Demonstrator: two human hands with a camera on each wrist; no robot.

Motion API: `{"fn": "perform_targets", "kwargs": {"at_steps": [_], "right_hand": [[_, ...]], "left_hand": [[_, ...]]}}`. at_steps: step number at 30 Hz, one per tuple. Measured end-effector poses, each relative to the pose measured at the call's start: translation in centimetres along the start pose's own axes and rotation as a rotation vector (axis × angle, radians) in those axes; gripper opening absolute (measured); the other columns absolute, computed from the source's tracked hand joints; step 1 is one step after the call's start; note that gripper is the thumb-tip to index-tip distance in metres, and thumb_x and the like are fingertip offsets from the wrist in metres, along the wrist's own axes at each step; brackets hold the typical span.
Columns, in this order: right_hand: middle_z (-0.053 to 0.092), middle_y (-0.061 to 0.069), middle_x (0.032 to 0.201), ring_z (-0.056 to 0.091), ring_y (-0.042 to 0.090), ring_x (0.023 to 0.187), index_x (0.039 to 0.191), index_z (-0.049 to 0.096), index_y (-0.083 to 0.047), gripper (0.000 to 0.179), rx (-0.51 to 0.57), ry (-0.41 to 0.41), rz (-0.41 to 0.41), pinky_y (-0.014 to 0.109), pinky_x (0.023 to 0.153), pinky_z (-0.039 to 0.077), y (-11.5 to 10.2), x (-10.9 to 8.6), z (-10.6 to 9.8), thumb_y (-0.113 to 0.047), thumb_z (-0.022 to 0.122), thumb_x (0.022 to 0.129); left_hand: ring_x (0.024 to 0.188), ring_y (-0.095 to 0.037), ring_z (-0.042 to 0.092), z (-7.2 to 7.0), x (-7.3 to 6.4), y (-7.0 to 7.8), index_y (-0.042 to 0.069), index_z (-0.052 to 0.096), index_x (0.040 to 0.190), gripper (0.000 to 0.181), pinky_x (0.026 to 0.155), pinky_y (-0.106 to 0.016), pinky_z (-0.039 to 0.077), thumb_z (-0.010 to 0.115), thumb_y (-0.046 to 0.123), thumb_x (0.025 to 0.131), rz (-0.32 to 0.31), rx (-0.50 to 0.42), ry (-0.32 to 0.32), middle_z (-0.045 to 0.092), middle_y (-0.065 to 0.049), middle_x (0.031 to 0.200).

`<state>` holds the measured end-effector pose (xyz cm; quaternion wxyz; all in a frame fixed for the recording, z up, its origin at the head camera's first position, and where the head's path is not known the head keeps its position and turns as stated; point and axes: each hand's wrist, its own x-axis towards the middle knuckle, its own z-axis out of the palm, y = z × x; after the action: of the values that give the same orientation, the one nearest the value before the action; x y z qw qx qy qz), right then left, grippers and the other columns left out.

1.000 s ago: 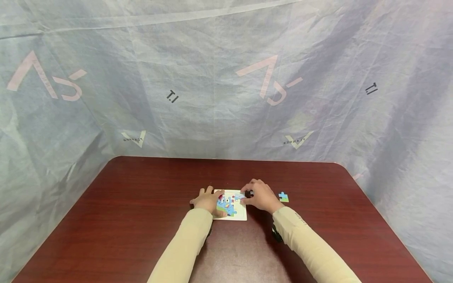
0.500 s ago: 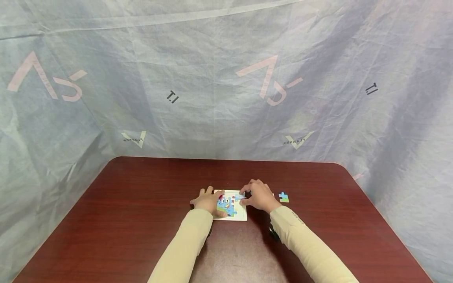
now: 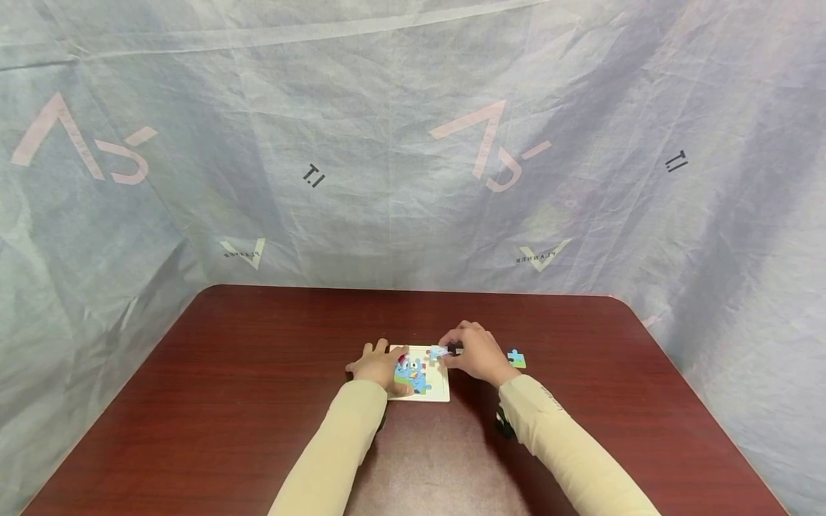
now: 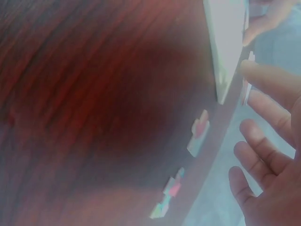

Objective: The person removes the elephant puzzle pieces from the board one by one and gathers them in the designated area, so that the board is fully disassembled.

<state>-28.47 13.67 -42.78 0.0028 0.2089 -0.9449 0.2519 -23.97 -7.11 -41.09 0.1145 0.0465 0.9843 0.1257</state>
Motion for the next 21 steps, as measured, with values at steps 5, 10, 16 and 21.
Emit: {"fn": "perform_targets", "kwargs": {"at_steps": [5,10,16,21], "right_hand": [[0.063,0.003,0.107,0.055,0.030,0.109,0.108,0.077,-0.014,0.022,0.016,-0.014,-0.014,0.057,0.098,0.041,0.3,-0.6,-0.9,-0.018,0.083,0.087],[0.064,0.004,0.108,0.055,0.032,0.110,0.109,0.078,-0.013,0.023,0.013,-0.019,-0.020,0.058,0.097,0.042,0.7,-1.4,-1.6,-0.018,0.082,0.087],[0.063,0.005,0.101,0.055,0.028,0.099,0.108,0.078,-0.015,0.024,-0.016,-0.030,-0.003,0.047,0.082,0.047,1.3,-2.3,-2.0,-0.021,0.084,0.086],[0.063,0.005,0.096,0.054,0.027,0.094,0.105,0.079,-0.015,0.023,-0.015,-0.029,-0.010,0.041,0.077,0.045,1.8,-3.1,-2.1,-0.020,0.085,0.084]], "left_hand": [[0.135,-0.041,0.039,-0.6,-0.9,0.3,0.022,0.051,0.151,0.078,0.094,-0.073,0.045,0.086,0.039,0.083,0.017,0.015,0.004,0.042,-0.016,0.149],[0.136,-0.041,0.038,-0.3,-0.6,0.1,0.022,0.049,0.151,0.077,0.095,-0.073,0.044,0.084,0.038,0.084,0.020,0.011,-0.003,0.041,-0.016,0.149],[0.135,-0.040,0.039,-0.2,-0.5,0.1,0.022,0.050,0.151,0.078,0.095,-0.073,0.045,0.085,0.038,0.084,0.019,0.010,-0.005,0.041,-0.016,0.149],[0.135,-0.040,0.038,-0.2,-0.4,0.0,0.024,0.049,0.152,0.078,0.095,-0.073,0.044,0.085,0.038,0.083,0.011,0.015,-0.011,0.041,-0.015,0.149]]}}
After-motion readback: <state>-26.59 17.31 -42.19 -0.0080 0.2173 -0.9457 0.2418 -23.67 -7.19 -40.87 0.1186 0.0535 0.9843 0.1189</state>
